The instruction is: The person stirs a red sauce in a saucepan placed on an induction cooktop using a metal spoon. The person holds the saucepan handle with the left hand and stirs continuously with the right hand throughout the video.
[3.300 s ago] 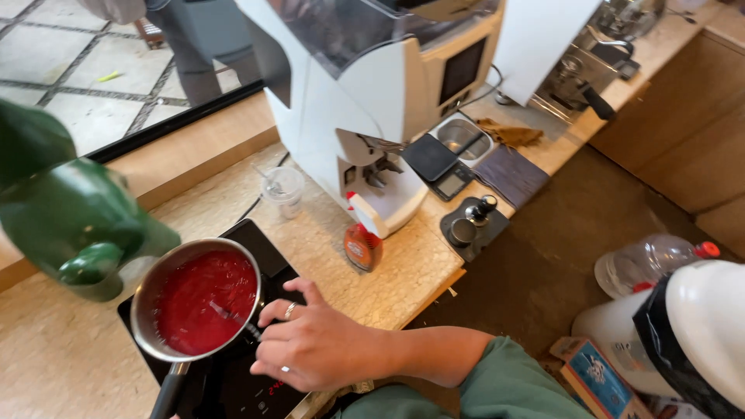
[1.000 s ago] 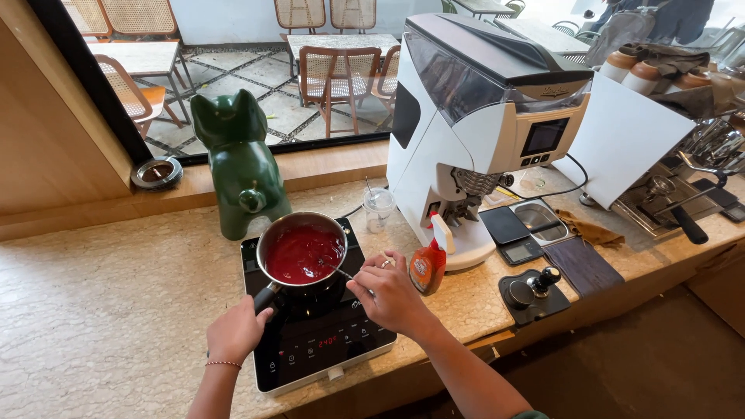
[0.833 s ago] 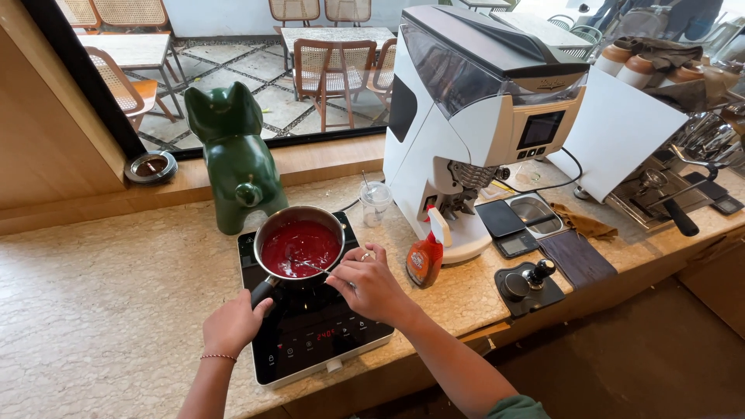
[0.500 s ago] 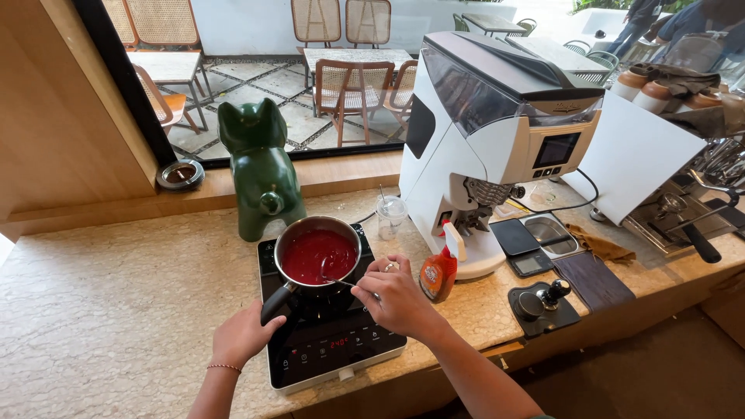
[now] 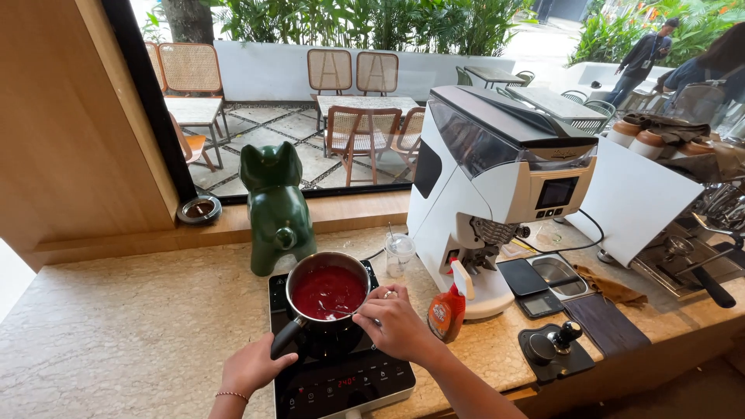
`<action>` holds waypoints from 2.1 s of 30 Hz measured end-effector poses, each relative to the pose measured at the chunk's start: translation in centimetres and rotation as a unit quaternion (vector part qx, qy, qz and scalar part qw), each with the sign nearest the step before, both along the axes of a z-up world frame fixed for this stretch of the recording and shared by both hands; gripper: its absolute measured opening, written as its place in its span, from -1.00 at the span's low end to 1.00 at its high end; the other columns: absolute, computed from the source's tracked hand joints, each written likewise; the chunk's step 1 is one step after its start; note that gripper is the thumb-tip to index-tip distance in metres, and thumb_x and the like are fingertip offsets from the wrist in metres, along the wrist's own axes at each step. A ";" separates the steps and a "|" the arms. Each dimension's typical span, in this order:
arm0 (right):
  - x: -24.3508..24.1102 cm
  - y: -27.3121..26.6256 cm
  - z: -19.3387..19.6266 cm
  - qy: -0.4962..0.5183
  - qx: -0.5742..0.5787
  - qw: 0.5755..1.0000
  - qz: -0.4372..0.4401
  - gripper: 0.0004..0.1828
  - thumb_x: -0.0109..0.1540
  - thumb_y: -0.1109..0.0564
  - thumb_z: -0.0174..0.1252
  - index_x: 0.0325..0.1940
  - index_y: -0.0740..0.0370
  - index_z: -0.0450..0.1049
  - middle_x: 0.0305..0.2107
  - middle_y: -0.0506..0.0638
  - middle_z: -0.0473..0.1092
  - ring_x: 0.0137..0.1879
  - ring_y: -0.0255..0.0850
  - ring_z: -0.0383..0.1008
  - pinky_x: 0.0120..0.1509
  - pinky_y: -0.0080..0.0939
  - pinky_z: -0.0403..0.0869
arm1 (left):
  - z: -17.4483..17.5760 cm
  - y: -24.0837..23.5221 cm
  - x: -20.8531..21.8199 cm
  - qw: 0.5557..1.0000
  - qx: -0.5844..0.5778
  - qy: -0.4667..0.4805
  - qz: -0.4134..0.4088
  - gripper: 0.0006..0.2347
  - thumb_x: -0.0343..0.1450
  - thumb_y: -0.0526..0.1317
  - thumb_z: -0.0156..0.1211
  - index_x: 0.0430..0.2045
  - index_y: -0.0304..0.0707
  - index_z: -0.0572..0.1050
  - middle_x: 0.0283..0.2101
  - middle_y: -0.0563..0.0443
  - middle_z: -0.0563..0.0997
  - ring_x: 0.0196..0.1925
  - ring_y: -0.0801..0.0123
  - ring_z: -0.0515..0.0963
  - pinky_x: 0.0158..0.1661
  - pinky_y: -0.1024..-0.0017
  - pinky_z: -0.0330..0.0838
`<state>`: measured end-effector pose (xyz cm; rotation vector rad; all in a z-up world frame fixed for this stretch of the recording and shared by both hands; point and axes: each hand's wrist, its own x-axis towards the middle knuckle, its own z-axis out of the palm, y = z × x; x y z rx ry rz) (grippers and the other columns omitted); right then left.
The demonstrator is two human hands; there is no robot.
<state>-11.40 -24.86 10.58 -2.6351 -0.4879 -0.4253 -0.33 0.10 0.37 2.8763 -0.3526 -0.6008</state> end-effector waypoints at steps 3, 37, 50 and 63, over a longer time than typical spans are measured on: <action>1.9 -0.1 -1.3 0.017 -0.002 1.000 -0.019 -0.76 0.24 -0.05 -0.02 -0.28 0.05 0.52 -0.35 -0.17 0.51 0.01 -0.19 0.35 0.20 0.02 -0.04 | -0.3 0.3 0.0 1.000 -0.011 -0.003 0.004 -0.59 0.25 0.32 -0.05 -0.34 0.08 0.32 -0.30 0.25 0.57 -0.24 0.44 0.54 -0.35 0.42 0.37; -0.1 -1.8 -3.0 -0.137 0.015 0.982 -0.131 -0.83 0.27 -0.02 0.00 -0.39 -0.09 0.45 -0.46 -0.27 0.44 -0.11 -0.33 0.40 0.14 -0.18 0.12 | 4.4 0.4 -2.6 0.996 -0.075 0.046 0.023 -0.59 0.33 0.18 -0.10 -0.21 -0.14 0.36 -0.16 -0.21 0.56 -0.02 -0.05 0.54 -0.04 0.10 0.39; 0.0 -1.3 -3.0 -0.130 -0.029 0.984 -0.120 -0.85 0.26 -0.02 -0.01 -0.37 -0.10 0.43 -0.44 -0.27 0.44 -0.11 -0.35 0.43 0.13 -0.18 0.15 | 4.0 -1.4 -1.0 0.996 -0.083 0.031 -0.008 -0.55 0.40 0.20 -0.31 -0.18 -0.18 0.32 -0.16 -0.28 0.54 -0.02 -0.07 0.52 -0.02 0.08 0.37; -0.1 -1.5 -3.9 -0.149 -0.039 0.979 -0.137 -0.86 0.25 -0.02 0.00 -0.37 -0.11 0.43 -0.45 -0.28 0.44 -0.09 -0.36 0.41 0.13 -0.19 0.15 | 4.0 -1.6 -1.5 0.996 -0.076 0.041 -0.003 -0.56 0.41 0.19 -0.36 -0.17 -0.15 0.30 -0.15 -0.29 0.54 0.00 -0.10 0.51 0.00 0.07 0.34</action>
